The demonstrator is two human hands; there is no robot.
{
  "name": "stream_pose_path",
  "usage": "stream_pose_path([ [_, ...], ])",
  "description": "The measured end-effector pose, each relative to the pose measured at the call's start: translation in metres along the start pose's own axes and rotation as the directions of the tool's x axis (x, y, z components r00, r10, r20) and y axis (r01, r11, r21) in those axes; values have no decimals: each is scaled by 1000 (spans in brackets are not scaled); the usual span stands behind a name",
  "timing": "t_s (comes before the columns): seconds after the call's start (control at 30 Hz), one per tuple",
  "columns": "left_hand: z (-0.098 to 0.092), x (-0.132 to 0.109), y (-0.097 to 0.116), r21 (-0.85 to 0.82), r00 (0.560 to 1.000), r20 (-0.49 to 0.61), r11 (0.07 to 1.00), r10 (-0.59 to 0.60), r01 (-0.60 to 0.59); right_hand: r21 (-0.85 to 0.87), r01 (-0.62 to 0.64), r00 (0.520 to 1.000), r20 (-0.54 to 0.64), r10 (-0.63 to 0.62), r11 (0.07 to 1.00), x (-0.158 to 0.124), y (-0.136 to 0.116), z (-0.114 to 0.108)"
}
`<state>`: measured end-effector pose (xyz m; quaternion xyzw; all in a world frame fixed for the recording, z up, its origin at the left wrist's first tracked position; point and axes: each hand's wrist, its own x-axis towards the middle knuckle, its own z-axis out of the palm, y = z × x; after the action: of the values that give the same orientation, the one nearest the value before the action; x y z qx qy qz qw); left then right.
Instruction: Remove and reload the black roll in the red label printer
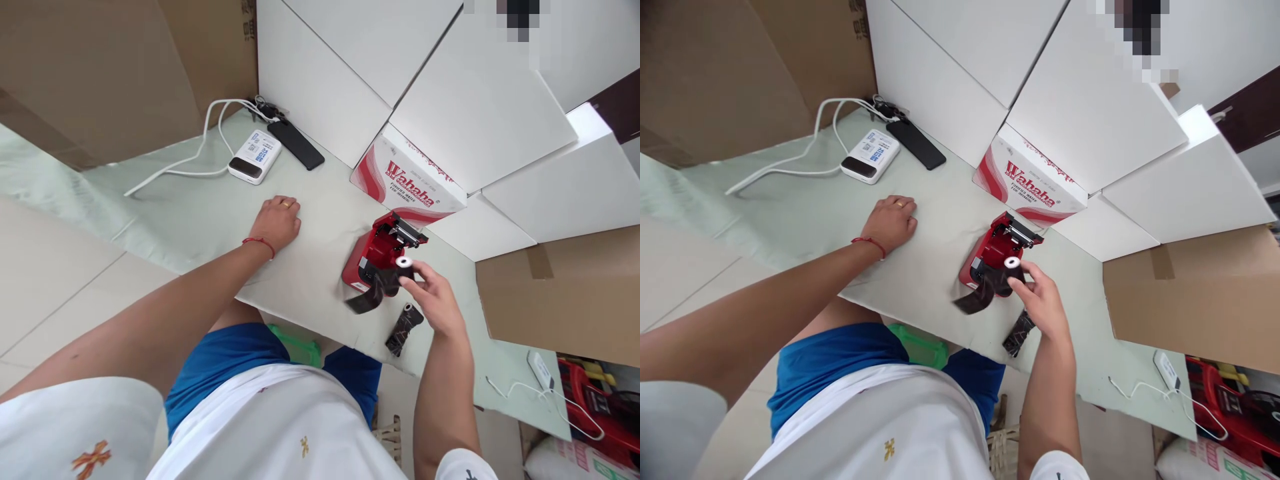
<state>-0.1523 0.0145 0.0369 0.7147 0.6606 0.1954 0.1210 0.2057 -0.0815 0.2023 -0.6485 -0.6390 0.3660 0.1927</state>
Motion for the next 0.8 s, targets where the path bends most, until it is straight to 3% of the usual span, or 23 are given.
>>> stream_pose_path([
  [0.07, -1, 0, 1, -9, 1000, 2, 1000, -5, 5, 146, -53, 999, 14, 51, 988, -25, 13, -19],
  [0.13, -1, 0, 1, -4, 1000, 4, 1000, -10, 10, 188, -115, 991, 90, 100, 975, -41, 28, -30],
  [0.27, -1, 0, 1, 13, 1000, 9, 1000, -11, 10, 64, -174, 964, 217, 157, 983, -41, 64, -18],
  [0.33, 0, 0, 1, 18, 1000, 4, 1000, -8, 8, 2, -180, 971, 160, 177, 984, -33, 82, -1],
  [0.43, 3, 0, -1, 31, 1000, -8, 1000, -7, 7, -59, -155, 988, -31, 154, 986, -24, 105, 19],
  [0.57, 3, 0, -2, 51, 1000, -10, 999, -3, 4, -273, -185, 967, -224, 124, 944, -23, 125, 17],
  [0.7, 2, 0, 0, 68, 1000, 10, 998, -14, 13, -484, -340, 937, -252, 244, 806, -24, 136, 5],
  [0.8, 2, 0, 0, 63, 1000, 17, 998, -15, 14, -497, -353, 936, -202, 289, 793, -25, 138, 6],
])
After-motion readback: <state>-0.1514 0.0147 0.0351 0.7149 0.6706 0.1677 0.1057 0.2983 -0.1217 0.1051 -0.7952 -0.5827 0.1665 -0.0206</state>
